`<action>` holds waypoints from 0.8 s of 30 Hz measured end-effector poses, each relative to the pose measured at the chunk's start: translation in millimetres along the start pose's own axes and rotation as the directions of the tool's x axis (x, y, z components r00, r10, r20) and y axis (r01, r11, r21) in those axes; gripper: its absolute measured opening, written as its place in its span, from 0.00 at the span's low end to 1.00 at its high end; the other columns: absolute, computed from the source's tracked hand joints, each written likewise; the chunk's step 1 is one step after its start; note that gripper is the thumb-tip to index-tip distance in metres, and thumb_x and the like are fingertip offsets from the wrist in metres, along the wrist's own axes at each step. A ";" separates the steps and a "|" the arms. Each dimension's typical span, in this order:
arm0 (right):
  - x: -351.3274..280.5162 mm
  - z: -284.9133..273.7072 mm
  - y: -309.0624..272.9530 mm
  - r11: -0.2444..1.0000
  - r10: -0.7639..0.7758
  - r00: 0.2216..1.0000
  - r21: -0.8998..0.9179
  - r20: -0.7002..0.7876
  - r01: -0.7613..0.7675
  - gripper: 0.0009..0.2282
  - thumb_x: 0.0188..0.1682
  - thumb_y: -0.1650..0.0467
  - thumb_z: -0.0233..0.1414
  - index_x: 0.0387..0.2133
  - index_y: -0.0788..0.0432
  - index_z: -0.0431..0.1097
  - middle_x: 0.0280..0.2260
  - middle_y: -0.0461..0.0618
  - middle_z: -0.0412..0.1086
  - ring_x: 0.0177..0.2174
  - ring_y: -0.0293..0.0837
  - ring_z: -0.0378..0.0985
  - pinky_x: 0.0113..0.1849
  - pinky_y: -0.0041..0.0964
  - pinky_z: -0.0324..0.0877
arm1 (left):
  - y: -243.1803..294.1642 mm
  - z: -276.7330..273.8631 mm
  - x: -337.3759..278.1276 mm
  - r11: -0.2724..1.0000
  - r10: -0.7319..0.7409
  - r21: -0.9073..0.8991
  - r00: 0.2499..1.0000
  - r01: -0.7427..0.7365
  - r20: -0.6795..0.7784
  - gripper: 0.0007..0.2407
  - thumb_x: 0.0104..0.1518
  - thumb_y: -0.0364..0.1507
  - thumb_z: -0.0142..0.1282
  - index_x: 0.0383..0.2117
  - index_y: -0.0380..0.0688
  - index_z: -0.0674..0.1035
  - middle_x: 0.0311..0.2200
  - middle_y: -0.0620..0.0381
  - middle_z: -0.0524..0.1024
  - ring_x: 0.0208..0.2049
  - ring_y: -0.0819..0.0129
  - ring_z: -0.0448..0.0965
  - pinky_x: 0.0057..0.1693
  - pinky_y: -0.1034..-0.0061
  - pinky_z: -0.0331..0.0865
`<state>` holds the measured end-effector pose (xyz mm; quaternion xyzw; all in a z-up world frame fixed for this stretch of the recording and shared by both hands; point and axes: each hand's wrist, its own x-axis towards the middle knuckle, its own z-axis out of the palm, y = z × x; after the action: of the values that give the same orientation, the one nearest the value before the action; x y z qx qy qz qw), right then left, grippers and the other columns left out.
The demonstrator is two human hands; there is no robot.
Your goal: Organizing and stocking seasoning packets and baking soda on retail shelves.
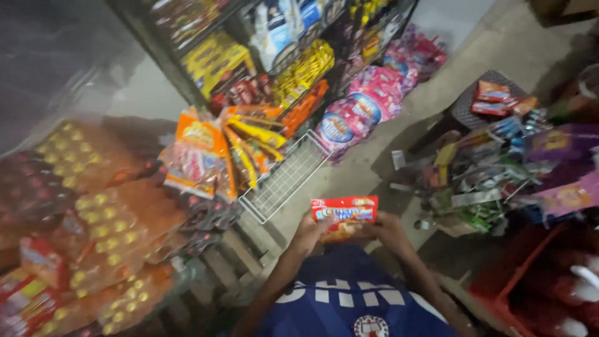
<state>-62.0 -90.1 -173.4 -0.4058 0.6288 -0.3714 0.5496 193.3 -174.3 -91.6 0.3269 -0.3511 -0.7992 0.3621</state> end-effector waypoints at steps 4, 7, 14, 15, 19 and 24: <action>15.6 -28.2 44.6 0.998 -0.037 0.998 0.052 -0.051 0.040 0.11 0.48 0.71 0.59 0.43 0.62 0.80 0.34 0.47 0.79 0.32 0.37 0.77 0.34 0.35 0.73 | 10.7 15.0 23.8 0.966 -0.249 0.122 0.938 0.226 0.240 0.19 0.51 0.30 0.66 0.50 0.45 0.78 0.42 0.64 0.82 0.42 0.77 0.82 0.48 0.74 0.77; 32.5 -28.4 35.4 0.985 -0.064 0.998 0.158 -0.006 0.064 0.14 0.45 0.72 0.60 0.46 0.60 0.75 0.37 0.45 0.79 0.34 0.37 0.76 0.36 0.35 0.73 | -4.9 -7.7 49.4 0.905 -0.153 0.425 0.939 0.008 0.309 0.19 0.51 0.30 0.69 0.50 0.38 0.80 0.45 0.59 0.82 0.46 0.74 0.81 0.54 0.74 0.76; 88.0 -33.8 -28.2 0.973 -0.033 0.999 0.228 0.012 0.030 0.15 0.43 0.74 0.63 0.45 0.63 0.75 0.39 0.49 0.80 0.38 0.40 0.81 0.41 0.38 0.78 | 27.0 -26.0 122.7 0.851 -0.031 0.512 0.961 -0.119 0.274 0.21 0.49 0.30 0.71 0.50 0.36 0.80 0.44 0.57 0.82 0.45 0.72 0.81 0.54 0.73 0.75; 103.9 -36.7 -40.3 0.962 -0.063 0.998 0.266 -0.019 0.065 0.15 0.44 0.74 0.63 0.45 0.64 0.76 0.39 0.50 0.80 0.38 0.40 0.82 0.42 0.38 0.78 | 44.0 -27.6 140.9 0.804 -0.205 0.594 0.956 0.042 0.210 0.20 0.50 0.31 0.71 0.48 0.36 0.82 0.43 0.56 0.84 0.42 0.72 0.83 0.53 0.74 0.76; 135.7 -37.2 -137.5 0.971 -0.052 0.995 0.227 -0.088 0.071 0.15 0.43 0.73 0.61 0.44 0.65 0.75 0.39 0.49 0.80 0.37 0.39 0.81 0.40 0.38 0.78 | 109.4 -21.1 169.0 0.904 -0.103 0.424 0.940 -0.047 0.325 0.21 0.52 0.32 0.68 0.52 0.37 0.79 0.47 0.58 0.82 0.47 0.75 0.81 0.56 0.74 0.75; 197.0 -48.7 -194.8 0.960 -0.197 0.980 0.196 -0.028 0.199 0.12 0.51 0.70 0.58 0.43 0.68 0.78 0.38 0.50 0.80 0.37 0.37 0.79 0.42 0.34 0.73 | 186.8 -19.2 176.1 0.863 0.016 0.464 0.929 -0.199 0.369 0.23 0.51 0.28 0.68 0.53 0.38 0.74 0.47 0.60 0.79 0.48 0.75 0.77 0.56 0.74 0.72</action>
<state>-103.6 -346.9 -66.4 -0.4084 0.5471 -0.4870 0.5446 181.3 -414.6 -0.1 0.2392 -0.6204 -0.7064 0.2425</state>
